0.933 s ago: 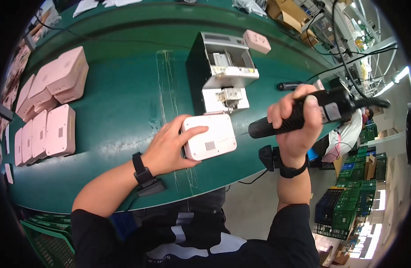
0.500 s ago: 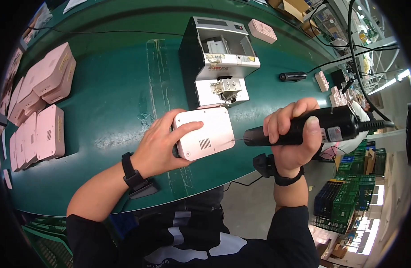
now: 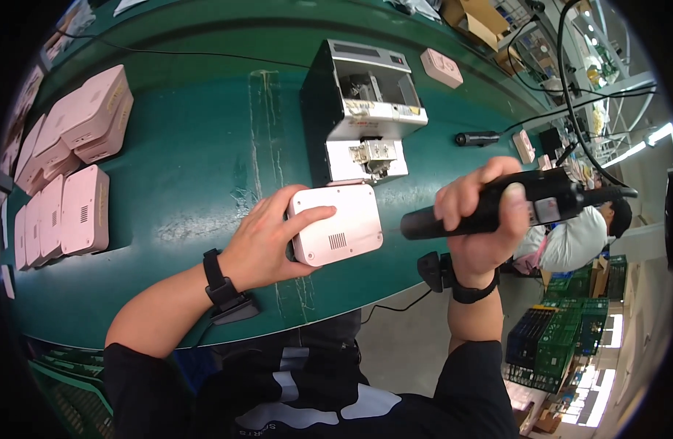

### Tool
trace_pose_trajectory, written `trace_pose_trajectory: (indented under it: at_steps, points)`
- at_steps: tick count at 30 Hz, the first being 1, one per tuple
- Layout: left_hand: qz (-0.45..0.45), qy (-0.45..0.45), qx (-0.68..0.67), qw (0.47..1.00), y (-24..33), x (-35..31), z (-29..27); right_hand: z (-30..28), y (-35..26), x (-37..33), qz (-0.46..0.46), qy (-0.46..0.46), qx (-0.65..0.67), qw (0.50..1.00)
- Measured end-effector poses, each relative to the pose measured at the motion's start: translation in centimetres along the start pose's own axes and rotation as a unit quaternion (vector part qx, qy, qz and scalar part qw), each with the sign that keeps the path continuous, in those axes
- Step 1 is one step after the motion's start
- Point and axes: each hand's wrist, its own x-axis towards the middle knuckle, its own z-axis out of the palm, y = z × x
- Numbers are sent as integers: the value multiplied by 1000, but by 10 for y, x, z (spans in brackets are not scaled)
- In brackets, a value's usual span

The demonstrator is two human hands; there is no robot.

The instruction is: The person picks up a pink electronic device, places it on the table, and drives screws into the back using a power screwdriver. After finishing, they set the device aside and repeat the process with several more units.

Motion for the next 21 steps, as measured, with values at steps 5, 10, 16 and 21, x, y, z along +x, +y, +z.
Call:
trace_pose_trajectory:
  at_steps: [5,10,16,21]
  points:
    - [3,-14,-10,1000,3,-3,2,15,-8,43,-87,13,9,996]
    - [11,-10,-10,1000,0,-6,-2,24,8,61,-81,41,-34,995]
    - [2,3,-25,1000,-4,-6,2,23,-6,21,-17,-16,41,999]
    - [9,12,-13,1000,-8,-4,2,36,-31,-17,-3,-45,27,999]
